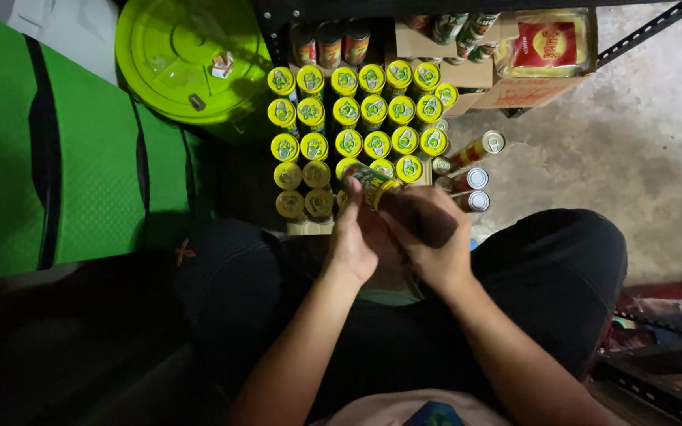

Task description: Cleaning and organizing canned goods by wiping them with a cloth and stacking them on metal shelves.

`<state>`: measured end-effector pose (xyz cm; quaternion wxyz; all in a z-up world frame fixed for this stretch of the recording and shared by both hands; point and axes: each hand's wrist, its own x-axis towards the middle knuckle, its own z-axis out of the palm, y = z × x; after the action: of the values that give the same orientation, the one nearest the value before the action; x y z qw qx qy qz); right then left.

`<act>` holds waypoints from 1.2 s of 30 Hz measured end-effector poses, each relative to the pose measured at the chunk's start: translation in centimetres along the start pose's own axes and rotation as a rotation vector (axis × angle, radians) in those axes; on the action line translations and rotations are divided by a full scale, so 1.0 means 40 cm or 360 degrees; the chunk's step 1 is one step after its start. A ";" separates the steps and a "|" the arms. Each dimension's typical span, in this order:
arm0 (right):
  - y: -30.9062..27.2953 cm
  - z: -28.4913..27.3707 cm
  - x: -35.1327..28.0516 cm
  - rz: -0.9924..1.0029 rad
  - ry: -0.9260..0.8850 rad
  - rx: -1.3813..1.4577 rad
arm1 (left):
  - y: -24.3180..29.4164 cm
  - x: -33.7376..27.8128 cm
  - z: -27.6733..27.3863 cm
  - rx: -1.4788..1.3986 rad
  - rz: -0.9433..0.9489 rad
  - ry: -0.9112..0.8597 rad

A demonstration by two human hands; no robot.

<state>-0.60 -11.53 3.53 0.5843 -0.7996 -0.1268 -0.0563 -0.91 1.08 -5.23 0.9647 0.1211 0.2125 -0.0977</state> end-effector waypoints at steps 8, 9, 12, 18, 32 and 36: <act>0.054 0.022 -0.015 0.0115 0.0194 0.0032 | 0.026 -0.018 0.012 0.0226 0.0261 -0.0107; 0.050 0.017 -0.019 0.0120 0.0197 0.0027 | 0.018 -0.016 0.004 0.0225 0.0254 -0.0106; 0.042 0.019 -0.019 -0.0076 0.0018 0.0074 | 0.006 -0.010 -0.018 0.0174 0.0256 -0.0140; 0.086 0.023 0.002 0.0211 0.0181 0.0081 | 0.006 0.002 -0.035 0.0225 0.0199 -0.0016; -0.027 -0.080 0.069 0.0237 0.0146 0.0101 | 0.087 -0.064 0.119 0.2054 0.1483 -0.0108; -0.073 -0.066 0.060 -0.0025 -0.0146 -0.0071 | 0.077 -0.089 0.163 0.2249 0.1508 -0.0167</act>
<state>1.07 -12.89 7.61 0.5593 -0.8133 -0.1583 -0.0269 -0.80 2.71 2.66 0.6103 0.7661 -0.0165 0.2010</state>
